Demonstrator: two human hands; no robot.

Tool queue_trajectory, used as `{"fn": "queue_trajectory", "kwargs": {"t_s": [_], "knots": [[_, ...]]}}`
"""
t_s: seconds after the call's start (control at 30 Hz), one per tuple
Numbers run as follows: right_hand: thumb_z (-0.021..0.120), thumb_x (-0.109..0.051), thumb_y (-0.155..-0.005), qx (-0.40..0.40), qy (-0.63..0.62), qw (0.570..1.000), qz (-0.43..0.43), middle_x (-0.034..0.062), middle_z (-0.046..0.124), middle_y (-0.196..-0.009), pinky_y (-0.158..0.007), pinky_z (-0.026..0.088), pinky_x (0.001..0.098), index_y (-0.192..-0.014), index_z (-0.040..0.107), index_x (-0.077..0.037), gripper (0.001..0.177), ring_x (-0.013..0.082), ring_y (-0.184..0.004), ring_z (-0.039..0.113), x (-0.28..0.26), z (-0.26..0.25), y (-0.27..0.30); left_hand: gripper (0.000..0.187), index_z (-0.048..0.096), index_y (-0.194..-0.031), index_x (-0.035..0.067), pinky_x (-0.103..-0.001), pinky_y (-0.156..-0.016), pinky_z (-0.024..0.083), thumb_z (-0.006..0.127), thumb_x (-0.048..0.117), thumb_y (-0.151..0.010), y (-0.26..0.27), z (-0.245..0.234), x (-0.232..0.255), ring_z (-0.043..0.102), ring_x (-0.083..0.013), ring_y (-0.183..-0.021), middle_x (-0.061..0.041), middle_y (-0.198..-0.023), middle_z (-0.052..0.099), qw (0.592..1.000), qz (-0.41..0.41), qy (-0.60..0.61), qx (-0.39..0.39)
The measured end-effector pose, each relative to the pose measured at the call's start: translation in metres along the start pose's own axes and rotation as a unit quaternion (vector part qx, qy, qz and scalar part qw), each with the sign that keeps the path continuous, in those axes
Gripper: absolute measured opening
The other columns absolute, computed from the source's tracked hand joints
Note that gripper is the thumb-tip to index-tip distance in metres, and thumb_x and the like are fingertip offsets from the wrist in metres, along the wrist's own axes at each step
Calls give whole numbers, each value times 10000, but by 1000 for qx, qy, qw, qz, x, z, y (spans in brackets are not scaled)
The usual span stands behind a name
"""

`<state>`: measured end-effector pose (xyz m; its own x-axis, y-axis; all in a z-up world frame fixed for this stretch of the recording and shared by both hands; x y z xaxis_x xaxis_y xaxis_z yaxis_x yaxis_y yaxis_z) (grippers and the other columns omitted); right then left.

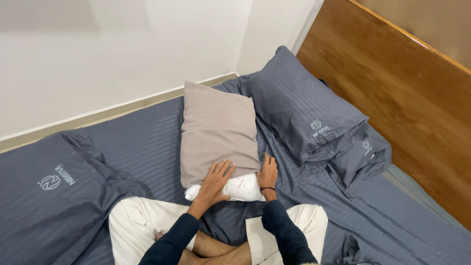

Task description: The person sits on a bed and puts a light brown pillowcase onto a white pillow with red dots. They align the corners, pull the fabric over the pillow, and smooth it out. Finally, they pick up a dark blue pillowcase.

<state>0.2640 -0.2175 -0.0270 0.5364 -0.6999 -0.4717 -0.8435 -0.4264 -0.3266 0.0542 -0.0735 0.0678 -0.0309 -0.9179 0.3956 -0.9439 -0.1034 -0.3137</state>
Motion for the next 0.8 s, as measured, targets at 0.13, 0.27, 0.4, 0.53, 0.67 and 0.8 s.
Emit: {"fn": "queue_trajectory", "kwargs": {"t_s": [0.13,0.27,0.4,0.53,0.67,0.8], "knots": [[626,-101,-869,-170,-78,965,182,210,703,-1130,-975,504,460,-1256,672,-127,391,405,-1113,650,42,39,-9,1212,357,-1521,22,-502,-1129,268,943,303,-498,10,8,-13,373,-365,-1399,-201,-1507,416,999,12,-33,-31],[623,9,-746,-138,-122,977,-107,250,675,-1063,-888,505,498,-1106,656,6,362,452,-1039,631,19,27,-45,904,484,-1413,44,-439,-971,413,861,213,-609,-7,23,-44,522,-309,-1158,-134,-1275,557,997,-4,-78,24],[567,79,-775,-58,-136,976,-163,240,607,-1002,-827,507,465,-1074,605,51,302,448,-958,615,-26,-33,-104,647,583,-1304,96,-401,-895,437,815,129,-701,-44,9,-72,561,-272,-1045,-65,-1200,610,965,-42,-35,257],[617,98,-699,-67,-120,983,-124,240,632,-1057,-854,494,484,-1142,628,26,448,465,-1001,603,-13,-32,-91,679,559,-1326,53,-407,-905,433,817,139,-704,-44,26,-66,554,-284,-1092,-102,-1215,593,980,-53,-28,190],[636,114,-676,-77,-80,990,-92,235,657,-1095,-895,488,490,-1210,649,-2,546,467,-1046,604,41,16,-51,776,519,-1360,22,-456,-959,406,837,168,-668,-30,55,-47,508,-323,-1161,-162,-1266,548,990,-113,-25,85],[606,114,-728,-79,-113,990,-16,228,661,-1089,-924,493,481,-1233,649,-11,521,449,-1067,617,64,27,-41,866,494,-1423,45,-474,-1060,375,840,147,-635,-56,47,-19,446,-345,-1326,-189,-1446,481,985,-24,-140,102]]}}
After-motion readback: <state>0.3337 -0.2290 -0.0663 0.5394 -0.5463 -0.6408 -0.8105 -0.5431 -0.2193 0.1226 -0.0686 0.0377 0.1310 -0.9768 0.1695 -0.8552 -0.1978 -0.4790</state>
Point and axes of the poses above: each hand's wrist, its own y-axis away from the middle knuckle, its own z-axis out of the palm, x = y × z, the point moved 3 cm from there along -y, towards the middle knuckle
